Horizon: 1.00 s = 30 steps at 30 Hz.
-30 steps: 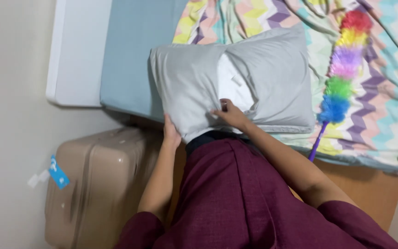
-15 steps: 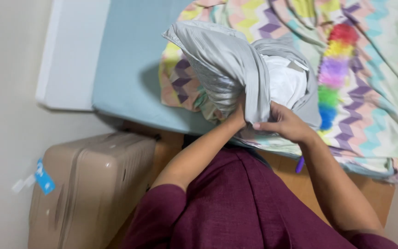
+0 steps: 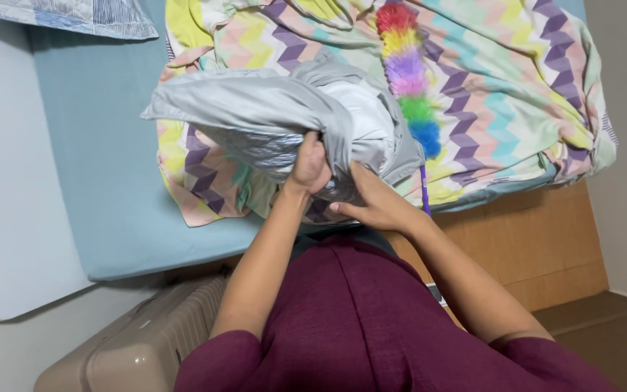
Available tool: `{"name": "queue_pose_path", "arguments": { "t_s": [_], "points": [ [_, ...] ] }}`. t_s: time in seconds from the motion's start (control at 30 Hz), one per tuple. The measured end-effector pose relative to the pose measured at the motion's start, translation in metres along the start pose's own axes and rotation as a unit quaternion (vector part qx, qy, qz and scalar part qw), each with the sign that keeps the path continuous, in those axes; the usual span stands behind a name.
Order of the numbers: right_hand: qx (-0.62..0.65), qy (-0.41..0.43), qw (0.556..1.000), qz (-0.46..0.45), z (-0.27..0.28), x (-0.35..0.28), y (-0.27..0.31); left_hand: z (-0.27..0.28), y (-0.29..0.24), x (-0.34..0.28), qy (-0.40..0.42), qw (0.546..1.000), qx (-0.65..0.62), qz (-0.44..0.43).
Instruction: The person uses a rainbow-colored feather duster to clean two pillows on a bed. They dust the first pillow, remove its cover, and place it aside. Then, they dust the second pillow and remove its cover as well.
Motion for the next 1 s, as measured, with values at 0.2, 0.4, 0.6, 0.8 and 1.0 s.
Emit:
{"name": "queue_pose_path", "arguments": {
  "t_s": [0.2,0.4,0.6,0.8,1.0],
  "points": [
    [0.024,0.024,0.993,-0.115,0.025,0.0,0.015,0.028,0.008,-0.033,-0.05,0.971,0.233,-0.026],
    [-0.116,0.0,0.982,-0.148,0.039,-0.011,0.027,-0.087,0.011,-0.038,-0.239,0.835,0.478,-0.128],
    [-0.014,-0.167,0.967,-0.193,0.08,-0.035,0.022,-0.041,0.009,-0.038,-0.281,0.894,0.328,-0.117],
    [-0.061,-0.104,0.99,-0.072,0.022,0.033,-0.027,-0.054,-0.014,-0.053,-0.194,0.925,0.312,-0.094],
    [-0.144,-0.118,0.981,-0.05,-0.004,0.061,-0.058,-0.043,-0.01,-0.074,-0.254,0.878,0.39,-0.11]
  ]
}}
Point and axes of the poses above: each hand's wrist, its own x-axis towards the middle knuckle, its own z-axis out of the back of the hand, y = z × x, the point moved 2 cm from there along x, towards the middle knuckle, and after that the axes turned 2 degrees about -x, right-handed, at the moved point
